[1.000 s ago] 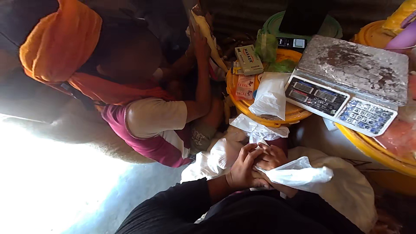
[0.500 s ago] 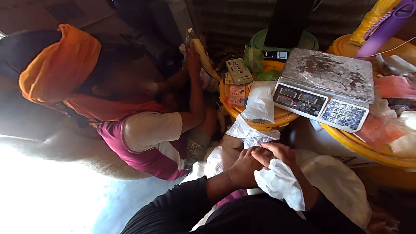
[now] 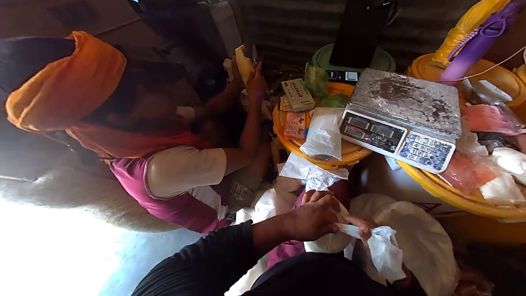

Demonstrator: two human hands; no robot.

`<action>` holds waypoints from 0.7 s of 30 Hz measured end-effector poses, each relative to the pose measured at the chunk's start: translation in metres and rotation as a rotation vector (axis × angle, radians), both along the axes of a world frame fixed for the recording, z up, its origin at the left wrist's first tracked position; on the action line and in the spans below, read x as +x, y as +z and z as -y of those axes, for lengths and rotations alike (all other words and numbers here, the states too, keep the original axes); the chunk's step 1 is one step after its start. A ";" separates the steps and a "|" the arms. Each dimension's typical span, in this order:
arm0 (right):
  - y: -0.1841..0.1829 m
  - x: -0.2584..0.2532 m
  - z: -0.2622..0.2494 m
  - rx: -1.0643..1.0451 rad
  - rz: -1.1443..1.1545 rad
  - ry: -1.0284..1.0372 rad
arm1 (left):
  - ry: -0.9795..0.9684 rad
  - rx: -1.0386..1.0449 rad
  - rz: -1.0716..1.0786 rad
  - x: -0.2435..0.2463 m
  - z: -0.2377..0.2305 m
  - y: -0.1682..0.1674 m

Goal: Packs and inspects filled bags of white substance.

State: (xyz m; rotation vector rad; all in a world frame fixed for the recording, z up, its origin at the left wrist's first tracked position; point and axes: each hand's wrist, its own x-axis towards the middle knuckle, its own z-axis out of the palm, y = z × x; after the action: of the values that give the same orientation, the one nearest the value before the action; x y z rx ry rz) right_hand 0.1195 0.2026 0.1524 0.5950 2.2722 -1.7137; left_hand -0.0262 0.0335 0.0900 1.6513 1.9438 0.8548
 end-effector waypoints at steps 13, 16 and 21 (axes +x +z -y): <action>-0.098 0.001 -0.013 0.738 -0.778 0.052 | 0.100 0.041 -0.173 0.011 -0.004 -0.003; -0.091 0.015 -0.007 0.630 -0.634 0.096 | 0.074 0.030 -0.254 0.008 -0.005 -0.001; -0.061 0.034 -0.013 -0.190 -0.502 0.022 | -0.012 0.114 -0.357 0.005 -0.006 -0.010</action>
State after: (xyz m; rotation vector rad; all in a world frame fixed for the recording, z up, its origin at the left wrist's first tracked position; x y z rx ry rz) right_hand 0.1538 0.2157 0.0917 0.1024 2.3580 -2.2345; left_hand -0.0213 0.0393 0.0799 1.9934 2.1463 0.7152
